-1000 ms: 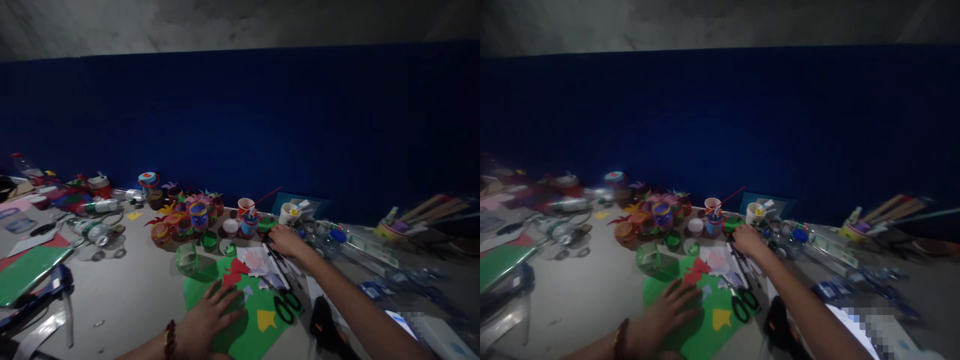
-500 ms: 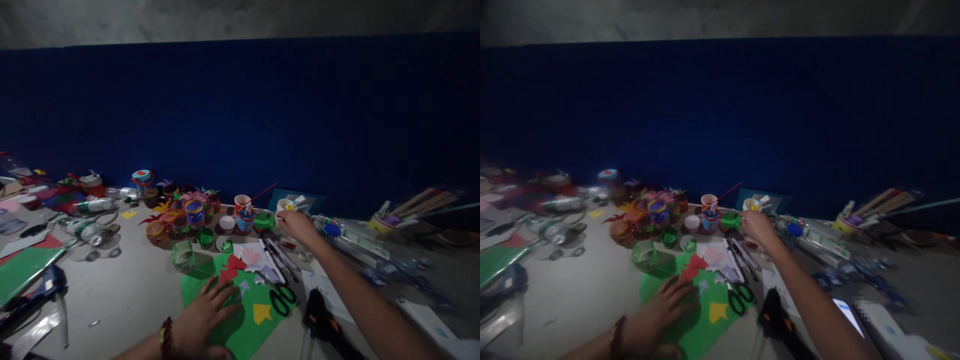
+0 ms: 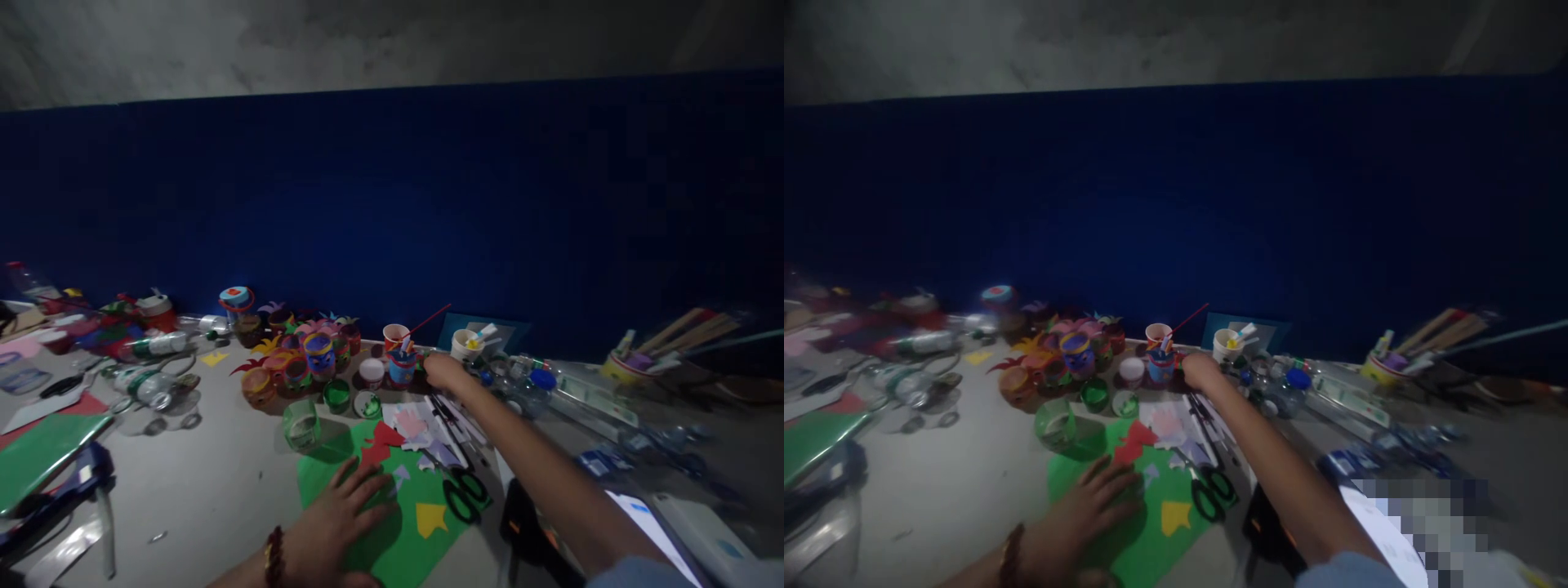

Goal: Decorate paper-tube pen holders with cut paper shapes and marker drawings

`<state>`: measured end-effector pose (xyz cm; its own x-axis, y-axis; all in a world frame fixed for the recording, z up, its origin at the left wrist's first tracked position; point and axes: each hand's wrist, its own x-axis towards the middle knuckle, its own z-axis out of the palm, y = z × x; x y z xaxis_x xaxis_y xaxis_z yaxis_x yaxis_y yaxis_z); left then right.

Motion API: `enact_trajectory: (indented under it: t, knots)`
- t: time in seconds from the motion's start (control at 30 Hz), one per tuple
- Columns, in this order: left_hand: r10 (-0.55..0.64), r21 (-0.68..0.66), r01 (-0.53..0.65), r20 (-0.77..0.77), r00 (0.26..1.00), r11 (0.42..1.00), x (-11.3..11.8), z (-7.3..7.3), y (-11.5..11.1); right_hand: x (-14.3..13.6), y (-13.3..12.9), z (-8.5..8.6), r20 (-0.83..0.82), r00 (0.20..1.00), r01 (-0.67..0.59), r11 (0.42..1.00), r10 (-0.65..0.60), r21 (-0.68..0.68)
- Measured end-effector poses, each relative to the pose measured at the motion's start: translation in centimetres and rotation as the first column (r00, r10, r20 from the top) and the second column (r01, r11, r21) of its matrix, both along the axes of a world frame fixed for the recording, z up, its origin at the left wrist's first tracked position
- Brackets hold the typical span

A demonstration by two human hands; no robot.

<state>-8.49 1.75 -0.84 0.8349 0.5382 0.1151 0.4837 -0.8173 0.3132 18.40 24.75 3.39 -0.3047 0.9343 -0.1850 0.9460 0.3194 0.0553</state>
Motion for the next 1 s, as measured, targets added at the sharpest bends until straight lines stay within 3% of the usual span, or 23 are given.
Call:
enact_trajectory:
  t: [0.4,1.0]
  knots:
    - [0.013,-0.061,-0.012,0.005,1.000,0.998,0.1,0.1,0.0,-0.6,2.4,-1.8,-0.012,0.996,0.090,0.994,-0.090,0.062]
    - [0.013,-0.041,-0.012,0.035,0.999,0.999,0.1,-0.1,-0.1,0.0,4.3,-2.2,-0.104,0.962,0.256,0.967,-0.254,0.005]
